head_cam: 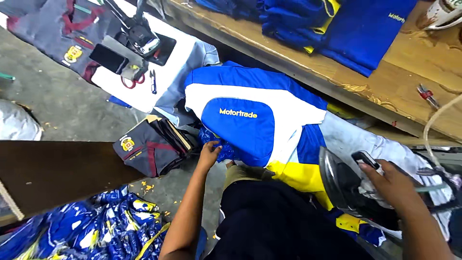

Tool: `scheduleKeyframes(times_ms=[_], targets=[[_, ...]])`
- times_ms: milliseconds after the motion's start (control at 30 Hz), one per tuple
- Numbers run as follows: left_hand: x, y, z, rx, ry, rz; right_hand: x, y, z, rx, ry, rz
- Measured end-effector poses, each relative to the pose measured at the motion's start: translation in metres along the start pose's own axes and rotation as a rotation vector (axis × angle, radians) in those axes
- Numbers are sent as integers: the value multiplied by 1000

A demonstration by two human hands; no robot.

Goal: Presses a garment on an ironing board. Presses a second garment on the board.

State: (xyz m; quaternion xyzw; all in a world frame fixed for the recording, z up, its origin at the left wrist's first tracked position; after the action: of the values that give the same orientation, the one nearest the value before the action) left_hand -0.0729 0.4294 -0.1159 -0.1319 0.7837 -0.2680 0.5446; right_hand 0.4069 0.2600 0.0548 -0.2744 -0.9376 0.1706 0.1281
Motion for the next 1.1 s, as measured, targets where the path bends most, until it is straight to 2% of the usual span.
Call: scheduleKeyframes(times_ms=[133,233,333,400,467,533,600,733,967,1100], targets=[[3,32,-44,27,-1,76,114,0,12,-1,25,-18],[-2,57,-83,-19,-43,105,191,14,32,43,22,9],[-19,86,-113,-64,-31,170,252,36,58,90,8,23],[-42,108,-128,-67,38,286,283,51,76,120,9,39],[-67,136,-138,-92,120,464,306,63,94,123,1,51],[-91,166,-145,-110,210,570,330,74,104,122,-37,54],[-99,200,-146,-111,308,612,348,86,106,107,-84,53],[-83,250,-148,-70,362,571,383,123,94,69,-88,32],[-75,254,-147,-73,278,583,456,206,61,8,-82,-41],[-78,252,-148,-75,266,574,457,205,62,32,-100,-114]])
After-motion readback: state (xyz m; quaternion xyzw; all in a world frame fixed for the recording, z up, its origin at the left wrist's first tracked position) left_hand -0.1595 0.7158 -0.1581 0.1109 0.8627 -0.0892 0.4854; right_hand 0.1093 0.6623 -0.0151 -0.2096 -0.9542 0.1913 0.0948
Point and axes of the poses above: each hand's wrist, its own y-axis towards the middle knuckle, its own z-axis out of the palm, x = y × z, the point moved 8 cm from there along y, towards the middle knuckle, and after that the axes turned 15 degrees about -y, right-handed, at the moved point
